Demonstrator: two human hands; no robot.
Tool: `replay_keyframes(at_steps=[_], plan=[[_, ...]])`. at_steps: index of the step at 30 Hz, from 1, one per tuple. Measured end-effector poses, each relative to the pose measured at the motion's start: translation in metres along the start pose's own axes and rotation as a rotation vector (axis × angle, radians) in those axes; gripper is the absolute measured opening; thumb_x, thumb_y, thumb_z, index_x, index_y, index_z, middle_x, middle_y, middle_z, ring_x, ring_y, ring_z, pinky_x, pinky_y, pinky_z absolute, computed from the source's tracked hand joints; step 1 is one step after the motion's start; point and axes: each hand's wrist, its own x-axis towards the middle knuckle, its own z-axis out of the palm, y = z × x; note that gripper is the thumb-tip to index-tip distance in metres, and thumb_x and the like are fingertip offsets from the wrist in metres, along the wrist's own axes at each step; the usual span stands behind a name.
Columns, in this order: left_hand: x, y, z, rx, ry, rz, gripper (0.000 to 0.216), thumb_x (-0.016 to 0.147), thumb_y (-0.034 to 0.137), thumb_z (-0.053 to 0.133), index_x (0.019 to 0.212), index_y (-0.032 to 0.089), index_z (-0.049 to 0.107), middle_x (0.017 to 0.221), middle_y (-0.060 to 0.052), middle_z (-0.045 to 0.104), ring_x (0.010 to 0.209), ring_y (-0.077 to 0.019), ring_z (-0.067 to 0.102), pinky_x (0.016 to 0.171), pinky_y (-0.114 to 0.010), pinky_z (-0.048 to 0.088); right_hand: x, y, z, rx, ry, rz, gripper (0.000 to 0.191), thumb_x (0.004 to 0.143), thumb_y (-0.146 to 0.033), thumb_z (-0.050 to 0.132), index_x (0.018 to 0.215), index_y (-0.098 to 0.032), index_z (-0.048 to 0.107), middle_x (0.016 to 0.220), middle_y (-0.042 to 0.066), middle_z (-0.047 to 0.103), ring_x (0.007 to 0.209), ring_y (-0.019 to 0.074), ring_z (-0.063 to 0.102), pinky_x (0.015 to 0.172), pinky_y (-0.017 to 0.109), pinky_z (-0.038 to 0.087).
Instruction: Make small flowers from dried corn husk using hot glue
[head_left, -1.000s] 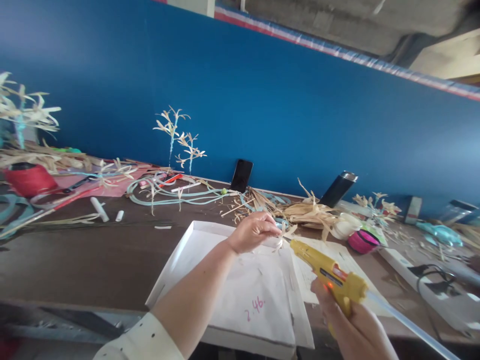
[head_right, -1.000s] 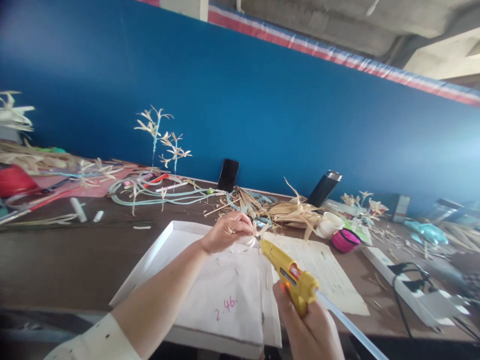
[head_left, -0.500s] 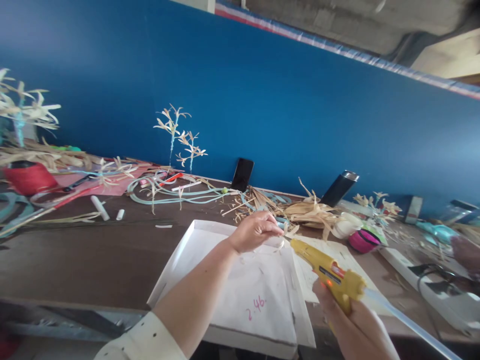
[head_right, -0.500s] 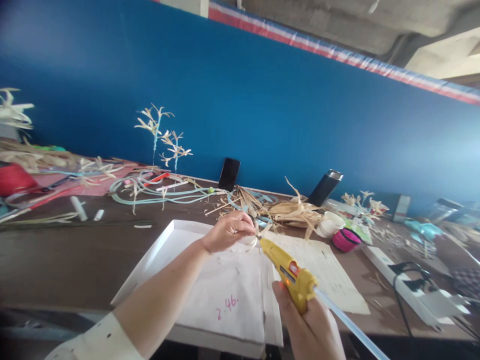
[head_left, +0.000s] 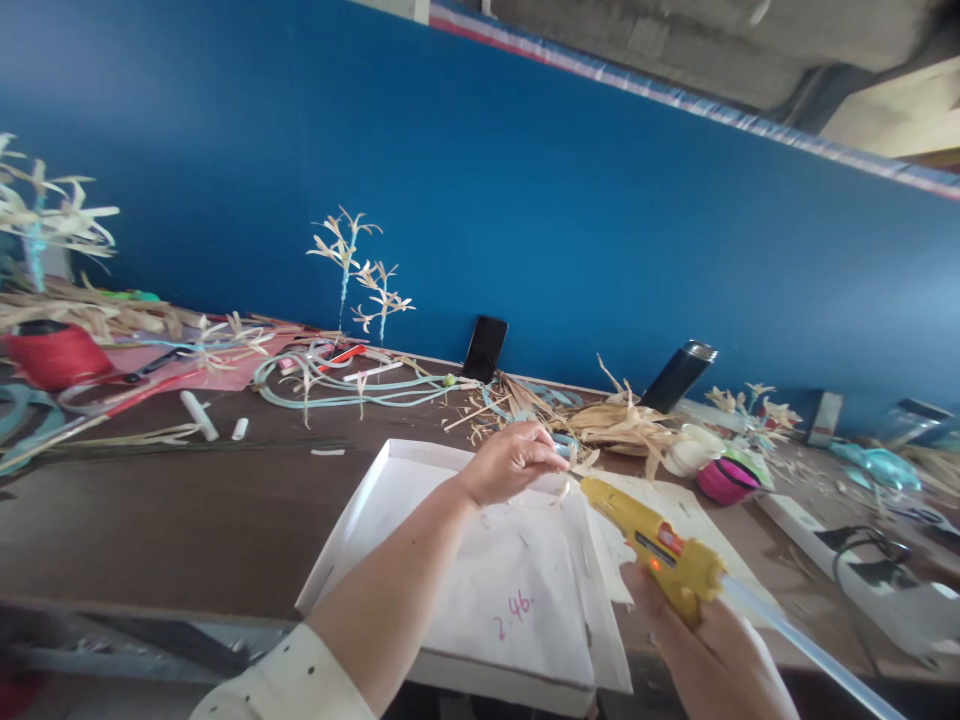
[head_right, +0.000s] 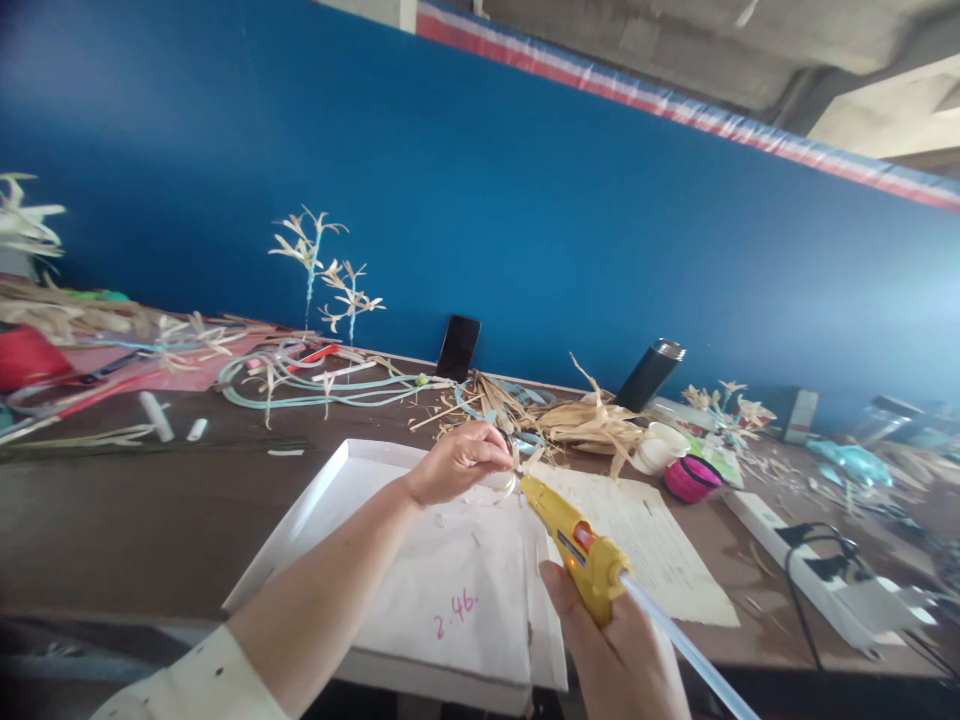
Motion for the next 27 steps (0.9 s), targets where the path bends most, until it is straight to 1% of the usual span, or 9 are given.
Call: replay_keyframes(at_steps=[5,11,15,19,22,25,27], plan=[[0.0004,-0.0001,0.0001,0.007,-0.008,0.010,0.018,0.083,0.028,0.056,0.087,0.021,0.072,0.088,-0.005,0.063,0.084,-0.0139,0.057,0.076,-0.026,0.044,-0.0035,-0.0100,-0.0020,0.036,0.012,0.001,0.045,0.074,-0.063,0.048,0.063,-0.019,0.056,0.044,-0.003,0.046,0.045,0.0131,0.040,0.048,0.025,0.033],[0.0005,-0.0024,0.0005,0.001,-0.012,0.011,0.018,0.083,0.027,0.056,0.088,0.022,0.072,0.090,-0.006,0.063,0.085,-0.0144,0.057,0.077,-0.027,0.043,-0.0038,-0.0105,-0.0011,0.068,0.033,-0.021,0.043,0.073,-0.061,0.051,0.066,-0.019,0.058,0.043,-0.003,0.047,0.046,0.0147,0.043,0.048,0.026,0.032],[0.0006,-0.0021,0.0003,-0.011,-0.005,0.012,0.018,0.083,0.028,0.056,0.088,0.022,0.072,0.089,-0.005,0.063,0.086,-0.0145,0.057,0.078,-0.026,0.043,-0.0039,-0.0107,-0.0005,0.076,0.027,-0.024,0.044,0.073,-0.062,0.050,0.067,-0.019,0.059,0.047,-0.002,0.051,0.049,0.0151,0.045,0.050,0.025,0.034],[0.0010,-0.0003,-0.0008,-0.005,-0.009,0.005,0.017,0.083,0.027,0.056,0.088,0.022,0.072,0.089,-0.005,0.064,0.085,-0.0141,0.057,0.077,-0.026,0.044,-0.0049,-0.0119,-0.0007,0.078,0.038,-0.020,0.043,0.072,-0.061,0.052,0.068,-0.019,0.059,0.043,-0.003,0.047,0.045,0.0141,0.041,0.049,0.026,0.033],[0.0013,0.0007,-0.0015,0.000,-0.012,0.005,0.017,0.083,0.027,0.056,0.088,0.022,0.072,0.089,-0.005,0.064,0.085,-0.0139,0.057,0.077,-0.025,0.044,-0.0054,-0.0117,-0.0010,0.071,0.027,-0.002,0.043,0.072,-0.061,0.052,0.060,-0.020,0.056,0.042,-0.003,0.044,0.044,0.0131,0.038,0.049,0.026,0.033],[0.0011,0.0002,-0.0013,0.001,-0.010,0.007,0.018,0.084,0.027,0.055,0.088,0.021,0.072,0.089,-0.005,0.064,0.085,-0.0139,0.057,0.077,-0.026,0.044,-0.0049,-0.0114,-0.0015,0.098,0.001,-0.021,0.043,0.072,-0.061,0.053,0.055,-0.021,0.052,0.040,-0.003,0.039,0.046,0.0142,0.040,0.053,0.027,0.036],[0.0009,-0.0006,-0.0007,0.000,-0.005,0.011,0.018,0.084,0.027,0.056,0.088,0.021,0.072,0.089,-0.005,0.064,0.085,-0.0139,0.057,0.077,-0.026,0.044,-0.0044,-0.0118,-0.0019,0.114,-0.007,-0.046,0.043,0.071,-0.061,0.053,0.056,-0.021,0.053,0.038,-0.004,0.035,0.049,0.0161,0.044,0.057,0.027,0.038]])
